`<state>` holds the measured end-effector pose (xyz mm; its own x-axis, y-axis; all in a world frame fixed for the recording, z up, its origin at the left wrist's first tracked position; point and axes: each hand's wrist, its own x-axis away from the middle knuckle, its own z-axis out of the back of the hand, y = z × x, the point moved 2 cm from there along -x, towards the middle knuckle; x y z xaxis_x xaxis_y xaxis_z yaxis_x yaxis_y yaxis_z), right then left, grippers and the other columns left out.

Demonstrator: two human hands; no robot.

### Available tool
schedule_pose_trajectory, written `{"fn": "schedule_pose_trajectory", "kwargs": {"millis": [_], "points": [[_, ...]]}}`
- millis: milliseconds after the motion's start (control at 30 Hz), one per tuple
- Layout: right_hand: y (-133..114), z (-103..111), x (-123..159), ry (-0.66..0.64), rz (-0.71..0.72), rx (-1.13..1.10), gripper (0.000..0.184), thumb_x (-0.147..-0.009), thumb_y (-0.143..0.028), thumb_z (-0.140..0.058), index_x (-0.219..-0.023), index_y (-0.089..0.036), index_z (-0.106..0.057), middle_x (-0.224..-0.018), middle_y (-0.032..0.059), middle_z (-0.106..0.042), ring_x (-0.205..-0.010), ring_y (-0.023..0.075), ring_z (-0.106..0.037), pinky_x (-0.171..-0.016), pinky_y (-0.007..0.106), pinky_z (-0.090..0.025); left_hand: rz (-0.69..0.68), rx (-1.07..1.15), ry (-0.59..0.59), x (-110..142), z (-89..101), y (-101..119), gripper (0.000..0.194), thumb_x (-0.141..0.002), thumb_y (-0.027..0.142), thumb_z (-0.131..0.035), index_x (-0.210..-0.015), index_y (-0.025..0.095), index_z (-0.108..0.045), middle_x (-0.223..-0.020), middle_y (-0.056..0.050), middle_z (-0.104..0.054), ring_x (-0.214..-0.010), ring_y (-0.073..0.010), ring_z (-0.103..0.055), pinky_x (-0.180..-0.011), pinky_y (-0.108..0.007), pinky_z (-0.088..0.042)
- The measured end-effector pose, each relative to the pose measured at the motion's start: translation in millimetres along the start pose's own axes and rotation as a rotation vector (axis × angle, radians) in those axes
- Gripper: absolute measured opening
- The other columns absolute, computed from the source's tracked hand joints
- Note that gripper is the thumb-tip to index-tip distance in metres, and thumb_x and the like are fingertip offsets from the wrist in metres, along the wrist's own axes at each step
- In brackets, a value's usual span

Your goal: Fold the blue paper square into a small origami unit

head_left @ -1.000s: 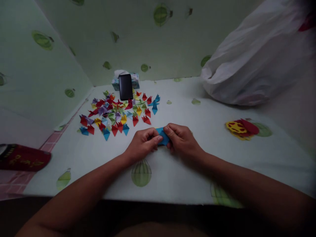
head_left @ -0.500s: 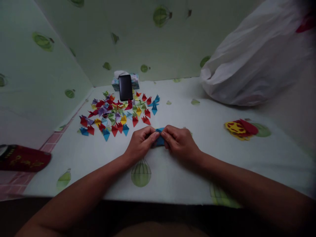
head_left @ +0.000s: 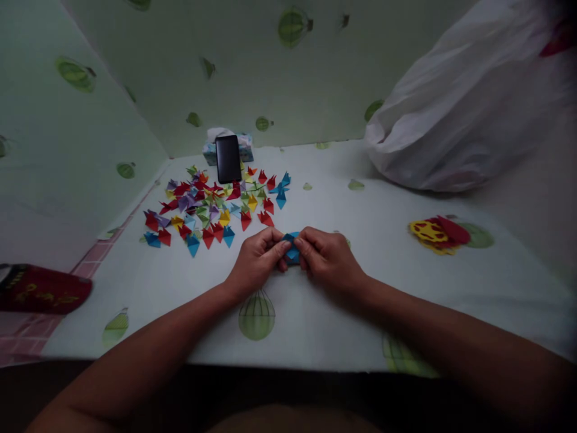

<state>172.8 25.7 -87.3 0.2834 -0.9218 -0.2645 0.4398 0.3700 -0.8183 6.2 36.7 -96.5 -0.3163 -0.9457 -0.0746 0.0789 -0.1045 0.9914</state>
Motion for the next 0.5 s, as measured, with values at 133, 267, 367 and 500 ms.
{"fn": "schedule_pose_trajectory", "kwargs": {"millis": [133, 267, 367, 500], "points": [[1.6, 0.7, -2.1, -0.071, -0.013, -0.124, 0.028, -0.097, -0.032, -0.052, -0.072, -0.021, -0.052, -0.057, -0.0020, -0.061, -0.049, 0.0121, -0.056, -0.054, 0.026, -0.041, 0.032, -0.023, -0.005, 1.0, 1.6, 2.4, 0.023, -0.088, 0.036, -0.068, -0.081, 0.015, -0.061, -0.066, 0.000, -0.067, -0.050, -0.0102, -0.061, -0.051, -0.021, -0.047], [0.4, 3.0, -2.2, -0.061, -0.046, -0.154, 0.027, -0.097, -0.028, -0.052, -0.071, -0.021, -0.053, -0.054, -0.0031, -0.061, -0.043, 0.0111, -0.055, -0.053, 0.026, -0.044, -0.010, 0.007, -0.016, 1.9, 0.8, 3.3, 0.023, -0.091, 0.038, -0.065, -0.091, 0.014, -0.064, -0.069, -0.001, -0.069, -0.055, -0.0121, -0.066, -0.056, -0.023, -0.052], [2.8, 4.1, -3.1, -0.020, -0.092, -0.207, 0.031, -0.099, -0.032, -0.049, -0.070, -0.021, -0.053, -0.054, -0.0020, -0.062, -0.042, 0.0115, -0.056, -0.051, 0.026, -0.045, -0.058, 0.071, -0.003, 1.4, 0.5, 4.0, 0.029, -0.091, 0.036, -0.066, -0.112, 0.016, -0.061, -0.072, 0.001, -0.068, -0.065, -0.0140, -0.070, -0.066, -0.025, -0.056], [7.4, 2.9, -5.3, -0.036, -0.136, -0.355, 0.028, -0.097, -0.038, -0.053, -0.077, -0.019, -0.057, -0.062, -0.0005, -0.065, -0.047, 0.0125, -0.061, -0.051, 0.026, -0.048, -0.065, 0.110, -0.001, 0.6, 1.5, 5.9, 0.028, -0.090, 0.032, -0.067, -0.111, 0.017, -0.058, -0.076, 0.002, -0.068, -0.070, -0.0137, -0.071, -0.069, -0.024, -0.056]]}}
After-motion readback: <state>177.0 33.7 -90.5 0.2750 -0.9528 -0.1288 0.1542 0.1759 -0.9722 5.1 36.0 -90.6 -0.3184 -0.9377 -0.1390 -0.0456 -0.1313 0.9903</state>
